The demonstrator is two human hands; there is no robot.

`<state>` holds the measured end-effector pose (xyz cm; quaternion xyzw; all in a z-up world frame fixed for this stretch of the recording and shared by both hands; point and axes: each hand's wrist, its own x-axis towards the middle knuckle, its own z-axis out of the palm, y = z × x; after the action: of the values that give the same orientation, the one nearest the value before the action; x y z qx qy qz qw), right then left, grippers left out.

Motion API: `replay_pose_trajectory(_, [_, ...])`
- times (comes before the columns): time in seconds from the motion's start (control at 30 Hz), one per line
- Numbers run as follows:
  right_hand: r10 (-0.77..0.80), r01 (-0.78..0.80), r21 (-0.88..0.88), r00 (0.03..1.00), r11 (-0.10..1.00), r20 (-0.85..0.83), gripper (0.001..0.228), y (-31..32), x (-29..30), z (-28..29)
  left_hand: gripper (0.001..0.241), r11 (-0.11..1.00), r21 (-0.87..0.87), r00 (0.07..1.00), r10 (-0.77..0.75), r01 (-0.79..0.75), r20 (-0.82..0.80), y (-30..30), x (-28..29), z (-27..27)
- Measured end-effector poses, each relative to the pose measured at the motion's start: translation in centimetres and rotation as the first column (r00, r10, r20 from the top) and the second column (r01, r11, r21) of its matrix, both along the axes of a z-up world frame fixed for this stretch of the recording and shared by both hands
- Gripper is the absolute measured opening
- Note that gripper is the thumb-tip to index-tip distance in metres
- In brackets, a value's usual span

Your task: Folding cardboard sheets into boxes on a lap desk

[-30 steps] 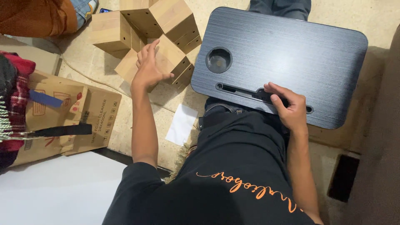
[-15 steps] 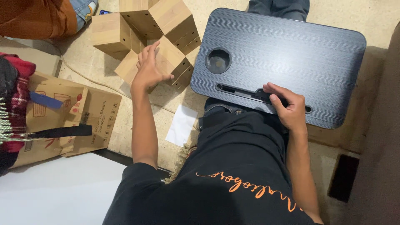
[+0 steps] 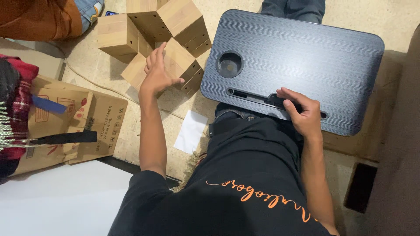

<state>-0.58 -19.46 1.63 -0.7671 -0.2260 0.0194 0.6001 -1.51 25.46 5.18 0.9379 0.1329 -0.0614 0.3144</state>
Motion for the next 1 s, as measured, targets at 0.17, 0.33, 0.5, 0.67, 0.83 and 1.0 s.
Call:
replay_pose_trajectory(0.17, [0.004,-0.004,-0.006,1.000,1.000,0.020,0.030,-0.1,0.1,-0.3,0.128,1.000,0.023,1.000,0.004,-0.004,0.006,-0.3,-0.1,0.5])
replay_pose_trajectory(0.33, [-0.003,0.003,0.005,1.000,1.000,-0.011,0.030,0.0,0.0,0.0,0.128,0.999,0.032,1.000,-0.010,0.010,0.001,0.0,-0.1,0.2])
replay_pose_trajectory(0.5, [0.012,-0.011,-0.019,0.999,1.000,0.044,0.030,-0.2,0.2,-0.6,0.128,1.000,0.023,1.000,-0.019,0.019,0.000,0.3,-0.1,-0.1])
replay_pose_trajectory(0.67, [0.002,-0.001,-0.016,0.999,1.000,0.045,0.029,0.0,0.1,0.0,0.128,1.000,0.013,1.000,-0.014,0.014,0.004,0.1,-0.2,0.2])
replay_pose_trajectory(0.83, [-0.003,0.003,-0.013,1.000,1.000,0.029,0.029,-0.1,0.1,-0.1,0.127,1.000,0.022,1.000,-0.019,0.019,0.013,0.2,-0.2,-0.1])
replay_pose_trajectory(1.0, [0.003,-0.002,-0.008,1.000,1.000,0.027,0.030,-0.1,0.1,-0.1,0.126,0.999,0.034,0.999,-0.030,0.030,0.023,0.2,-0.3,0.0])
